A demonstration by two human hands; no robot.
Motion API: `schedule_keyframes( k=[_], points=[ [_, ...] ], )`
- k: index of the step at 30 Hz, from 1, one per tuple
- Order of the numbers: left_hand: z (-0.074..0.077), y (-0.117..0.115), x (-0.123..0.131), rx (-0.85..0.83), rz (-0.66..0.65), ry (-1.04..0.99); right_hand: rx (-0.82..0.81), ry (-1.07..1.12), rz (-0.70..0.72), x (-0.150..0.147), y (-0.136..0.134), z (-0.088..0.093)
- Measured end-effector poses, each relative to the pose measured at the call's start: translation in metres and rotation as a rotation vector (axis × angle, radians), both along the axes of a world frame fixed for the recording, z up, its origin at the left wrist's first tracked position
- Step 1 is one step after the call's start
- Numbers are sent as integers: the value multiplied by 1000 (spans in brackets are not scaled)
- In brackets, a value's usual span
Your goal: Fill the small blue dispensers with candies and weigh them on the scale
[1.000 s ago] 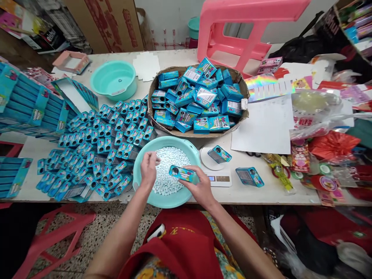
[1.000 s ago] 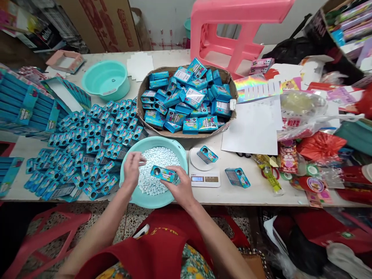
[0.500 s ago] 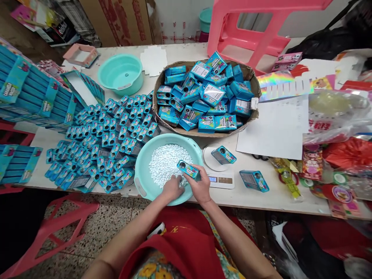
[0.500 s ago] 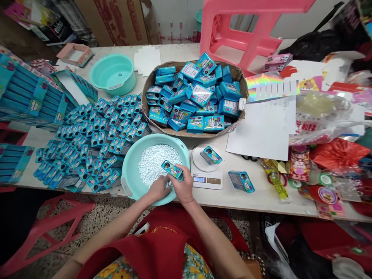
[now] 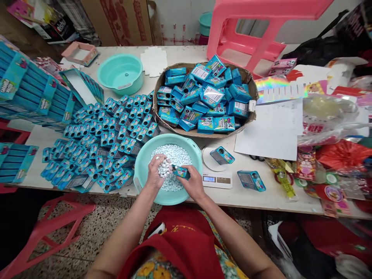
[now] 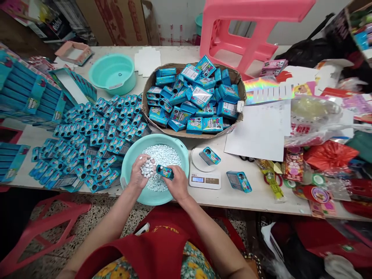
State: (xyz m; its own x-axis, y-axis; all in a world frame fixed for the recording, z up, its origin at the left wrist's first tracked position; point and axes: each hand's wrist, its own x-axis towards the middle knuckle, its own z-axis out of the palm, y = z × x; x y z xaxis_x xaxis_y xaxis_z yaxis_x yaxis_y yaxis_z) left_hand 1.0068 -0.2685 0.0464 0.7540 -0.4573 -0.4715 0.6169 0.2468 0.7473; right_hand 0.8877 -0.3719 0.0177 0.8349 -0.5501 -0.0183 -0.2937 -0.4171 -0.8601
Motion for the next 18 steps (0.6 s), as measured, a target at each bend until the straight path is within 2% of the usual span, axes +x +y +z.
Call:
schedule_keyframes(
  k=[4, 6, 18],
  points=[
    [7, -15, 2, -39, 158, -65, -13, 7, 47, 5, 7, 12],
    [7, -19, 4, -26, 193, -104, -29, 1, 47, 7, 7, 18],
    [16, -26, 7, 38, 208, -152, -2, 45, 44, 15, 9, 29]
  ],
)
